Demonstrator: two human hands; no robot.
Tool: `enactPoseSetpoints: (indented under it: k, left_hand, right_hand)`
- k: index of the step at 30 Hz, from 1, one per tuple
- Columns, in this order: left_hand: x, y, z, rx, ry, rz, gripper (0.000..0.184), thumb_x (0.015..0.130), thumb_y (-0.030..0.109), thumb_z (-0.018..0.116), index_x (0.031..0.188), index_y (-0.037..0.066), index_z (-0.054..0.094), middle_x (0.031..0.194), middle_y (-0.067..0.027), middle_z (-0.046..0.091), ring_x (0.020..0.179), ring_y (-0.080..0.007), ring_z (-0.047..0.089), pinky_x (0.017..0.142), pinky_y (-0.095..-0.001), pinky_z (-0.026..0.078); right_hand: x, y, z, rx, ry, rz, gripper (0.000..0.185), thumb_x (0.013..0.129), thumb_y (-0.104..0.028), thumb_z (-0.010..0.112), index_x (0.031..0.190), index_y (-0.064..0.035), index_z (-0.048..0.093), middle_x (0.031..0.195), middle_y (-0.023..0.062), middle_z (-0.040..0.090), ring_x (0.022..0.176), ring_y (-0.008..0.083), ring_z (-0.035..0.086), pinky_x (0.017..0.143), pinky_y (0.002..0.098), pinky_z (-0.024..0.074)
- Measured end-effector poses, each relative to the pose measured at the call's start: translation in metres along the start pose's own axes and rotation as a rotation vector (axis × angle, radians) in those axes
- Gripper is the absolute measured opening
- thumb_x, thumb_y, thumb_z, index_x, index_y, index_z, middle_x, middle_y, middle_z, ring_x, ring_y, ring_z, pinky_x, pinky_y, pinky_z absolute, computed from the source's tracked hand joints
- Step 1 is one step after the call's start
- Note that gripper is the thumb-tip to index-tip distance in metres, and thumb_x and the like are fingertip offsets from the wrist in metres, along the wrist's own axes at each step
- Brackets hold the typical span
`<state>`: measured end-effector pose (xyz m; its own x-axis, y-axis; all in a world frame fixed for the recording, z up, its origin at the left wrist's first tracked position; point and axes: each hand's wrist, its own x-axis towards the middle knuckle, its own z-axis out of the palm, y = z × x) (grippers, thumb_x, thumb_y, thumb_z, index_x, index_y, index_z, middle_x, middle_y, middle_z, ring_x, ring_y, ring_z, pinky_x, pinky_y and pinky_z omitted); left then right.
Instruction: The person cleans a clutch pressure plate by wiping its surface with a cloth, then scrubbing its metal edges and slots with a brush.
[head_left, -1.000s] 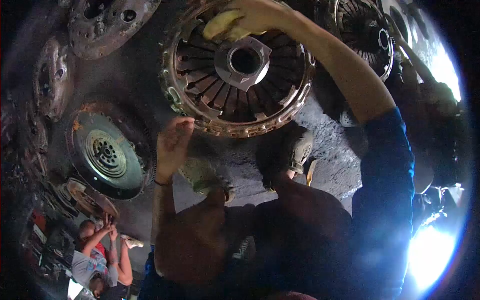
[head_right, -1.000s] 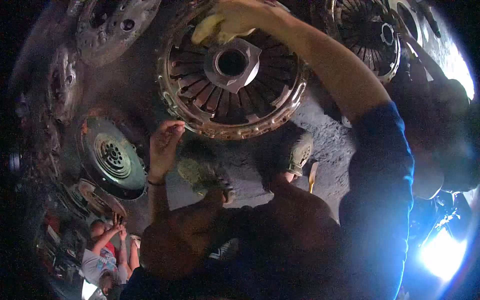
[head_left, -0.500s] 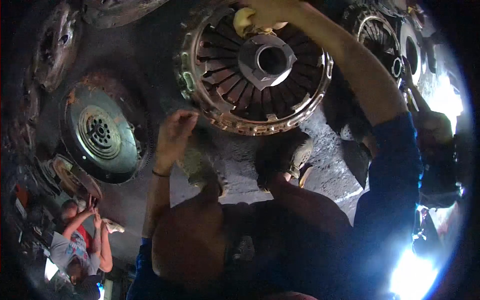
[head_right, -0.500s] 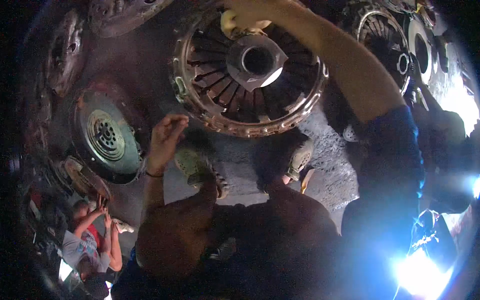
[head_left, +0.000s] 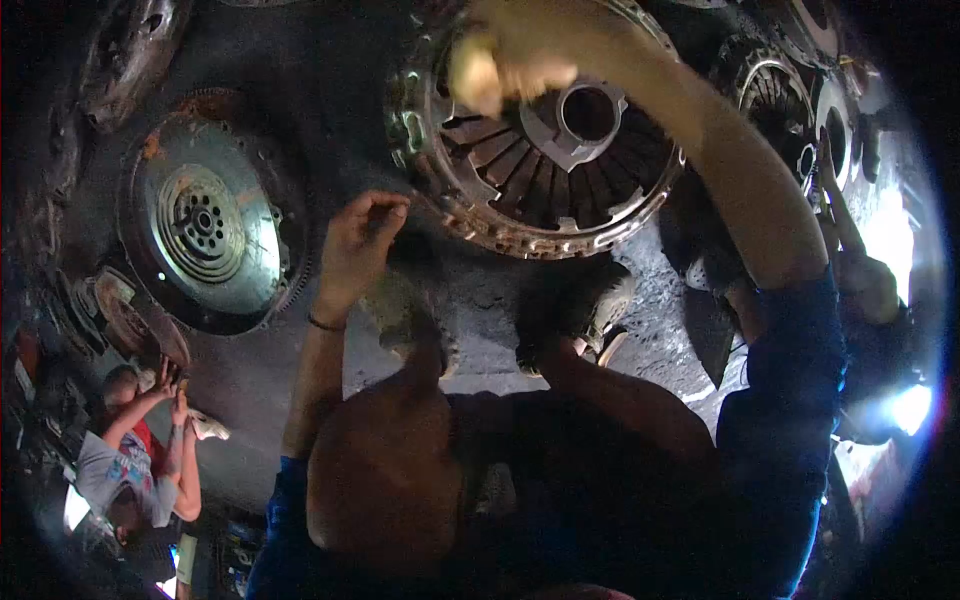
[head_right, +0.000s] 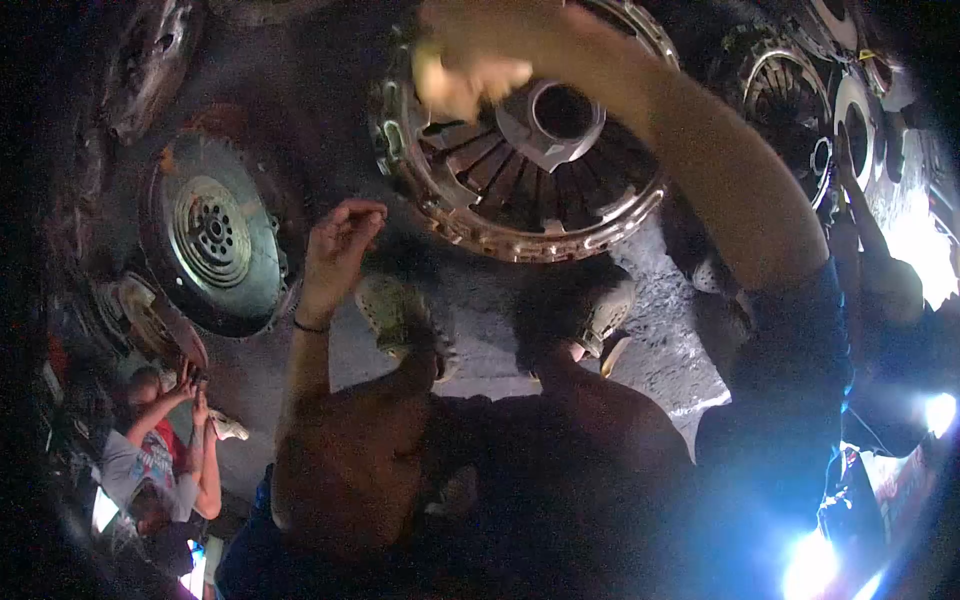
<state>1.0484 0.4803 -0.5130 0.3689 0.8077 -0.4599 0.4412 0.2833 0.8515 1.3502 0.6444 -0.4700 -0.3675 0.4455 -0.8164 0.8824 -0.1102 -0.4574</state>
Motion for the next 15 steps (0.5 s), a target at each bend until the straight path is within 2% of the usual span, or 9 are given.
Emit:
enactPoseSetpoints:
  k: [2, 4, 5, 6, 8, 10, 12, 13, 15]
  left_hand:
    - [0.002, 0.001, -0.004, -0.014, -0.058, -0.068, 0.015, 0.101, 0.016, 0.068, 0.109, 0.005, 0.072, 0.087, 0.0028, 0.065, 0.076, -0.0035, 0.053, 0.066, -0.0227, 0.043]
    - [0.010, 0.008, 0.001, -0.033, -0.066, -0.019, 0.015, 0.101, 0.017, 0.068, 0.109, 0.006, 0.072, 0.088, 0.0030, 0.065, 0.075, -0.0032, 0.053, 0.066, -0.0225, 0.043]
    - [0.013, 0.011, 0.004, -0.043, -0.072, 0.001, 0.015, 0.101, 0.017, 0.068, 0.109, 0.006, 0.073, 0.088, 0.0030, 0.065, 0.075, -0.0031, 0.052, 0.066, -0.0224, 0.043]
    - [0.015, 0.014, 0.004, -0.030, -0.098, 0.013, 0.016, 0.102, 0.019, 0.066, 0.110, 0.006, 0.072, 0.095, 0.0013, 0.068, 0.082, -0.0058, 0.057, 0.070, -0.0239, 0.046]
    - [0.013, 0.017, 0.002, -0.018, -0.131, 0.020, 0.019, 0.103, 0.022, 0.064, 0.113, 0.007, 0.072, 0.109, -0.0022, 0.072, 0.098, -0.0114, 0.067, 0.078, -0.0270, 0.051]
    - [0.009, 0.014, 0.003, 0.021, -0.114, -0.023, 0.019, 0.103, 0.021, 0.065, 0.113, 0.007, 0.072, 0.108, -0.0023, 0.072, 0.098, -0.0111, 0.067, 0.078, -0.0269, 0.051]
    - [0.013, 0.012, -0.002, 0.013, -0.101, -0.028, 0.019, 0.102, 0.020, 0.065, 0.113, 0.006, 0.072, 0.108, -0.0025, 0.072, 0.098, -0.0109, 0.067, 0.078, -0.0270, 0.051]
    - [0.009, 0.007, -0.003, -0.022, -0.091, -0.034, 0.019, 0.102, 0.021, 0.065, 0.114, 0.006, 0.072, 0.108, -0.0027, 0.072, 0.098, -0.0108, 0.067, 0.078, -0.0271, 0.051]
    - [0.003, 0.005, -0.003, -0.047, -0.070, -0.007, 0.019, 0.102, 0.020, 0.066, 0.113, 0.006, 0.072, 0.105, -0.0009, 0.071, 0.094, -0.0084, 0.064, 0.076, -0.0256, 0.050]
  right_hand:
    - [-0.009, 0.007, -0.006, -0.454, 0.525, 0.017, 0.033, 0.084, -0.030, 0.077, 0.110, -0.0104, 0.077, 0.103, 0.0138, 0.076, 0.090, 0.0314, 0.073, 0.081, 0.0439, 0.0583]
    - [-0.008, -0.011, 0.021, -0.226, 0.539, 0.148, 0.029, 0.077, -0.016, 0.079, 0.103, -0.0018, 0.074, 0.091, 0.0164, 0.075, 0.082, 0.0279, 0.074, 0.068, 0.0409, 0.0598]
    - [-0.001, -0.012, 0.049, -0.276, 0.627, 0.151, 0.034, 0.078, -0.016, 0.079, 0.108, -0.0039, 0.071, 0.091, 0.0147, 0.073, 0.084, 0.0263, 0.073, 0.073, 0.0432, 0.0574]
    - [0.007, -0.013, 0.076, -0.324, 0.716, 0.158, 0.038, 0.078, -0.017, 0.079, 0.114, -0.0060, 0.068, 0.091, 0.0130, 0.072, 0.086, 0.0247, 0.071, 0.079, 0.0455, 0.0550]
    - [0.022, -0.007, 0.130, -0.393, 0.650, 0.031, 0.050, 0.082, -0.022, 0.076, 0.129, -0.0122, 0.063, 0.098, 0.0096, 0.069, 0.094, 0.0242, 0.068, 0.096, 0.0502, 0.0502]
    - [0.011, -0.003, 0.185, -0.367, 0.580, -0.152, 0.050, 0.082, -0.015, 0.074, 0.128, -0.0042, 0.060, 0.110, 0.0178, 0.065, 0.102, 0.0316, 0.068, 0.093, 0.0496, 0.0542]
    - [-0.027, 0.013, 0.216, -0.265, 0.640, -0.203, 0.047, 0.084, -0.010, 0.072, 0.127, 0.0016, 0.058, 0.118, 0.0262, 0.062, 0.108, 0.0392, 0.068, 0.089, 0.0494, 0.0579]
    - [-0.048, 0.019, 0.222, -0.025, 0.520, -0.144, 0.045, 0.084, -0.009, 0.070, 0.126, 0.0016, 0.058, 0.115, 0.0277, 0.063, 0.106, 0.0405, 0.068, 0.088, 0.0484, 0.0583]
    - [-0.065, 0.050, 0.267, -0.193, 0.613, 0.026, 0.041, 0.085, -0.011, 0.069, 0.123, 0.0011, 0.061, 0.107, 0.0264, 0.068, 0.101, 0.0383, 0.071, 0.090, 0.0482, 0.0581]
